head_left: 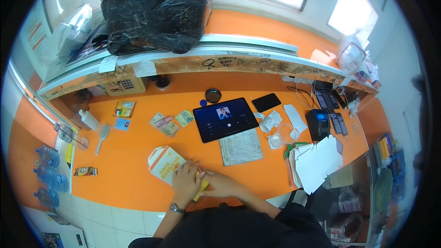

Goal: The person assembles small paper boxes by folding flat sheets into box shapes and tucking flaps to secure them. They handle multiple sheets, fold edges, and stack the finished boxes on the counter.

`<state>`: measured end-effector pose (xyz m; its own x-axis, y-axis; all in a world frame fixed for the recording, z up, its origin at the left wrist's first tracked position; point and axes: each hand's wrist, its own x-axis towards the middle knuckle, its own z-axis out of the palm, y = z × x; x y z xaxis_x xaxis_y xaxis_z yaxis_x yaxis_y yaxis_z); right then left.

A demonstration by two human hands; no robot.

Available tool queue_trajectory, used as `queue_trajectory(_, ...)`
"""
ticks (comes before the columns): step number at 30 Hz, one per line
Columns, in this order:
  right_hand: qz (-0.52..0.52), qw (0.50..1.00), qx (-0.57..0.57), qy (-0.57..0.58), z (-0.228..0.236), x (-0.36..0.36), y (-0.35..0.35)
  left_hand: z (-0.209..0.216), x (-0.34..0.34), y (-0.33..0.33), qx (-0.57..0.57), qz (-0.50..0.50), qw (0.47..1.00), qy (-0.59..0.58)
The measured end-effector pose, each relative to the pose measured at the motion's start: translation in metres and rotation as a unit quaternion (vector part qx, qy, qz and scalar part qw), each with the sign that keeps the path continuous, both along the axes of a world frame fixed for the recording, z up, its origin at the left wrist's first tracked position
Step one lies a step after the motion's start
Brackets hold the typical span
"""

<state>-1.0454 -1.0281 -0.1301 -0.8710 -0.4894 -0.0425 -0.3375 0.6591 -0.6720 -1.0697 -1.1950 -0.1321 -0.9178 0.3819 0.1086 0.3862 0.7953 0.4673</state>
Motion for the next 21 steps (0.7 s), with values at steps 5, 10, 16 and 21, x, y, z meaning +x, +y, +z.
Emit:
queue_trajectory(5,-0.153,0.979,-0.119,-0.058,0.032,0.029,0.098,-0.005,-0.005,0.000,-0.093,0.005,0.993,0.071)
queue_trajectory(10,-0.367,0.928,-0.060,0.032,0.068,0.065,0.200,-0.005,-0.005,0.007,-0.124,0.030,0.990,0.058)
queue_trajectory(16,-0.404,0.881,0.236,-0.067,0.060,0.119,0.296,-0.017,0.003,0.008,-0.158,0.087,0.981,0.070)
queue_trajectory(21,-0.357,0.916,0.183,-0.009,0.010,0.147,0.321,-0.018,0.005,0.008,0.009,0.100,0.988,0.119)
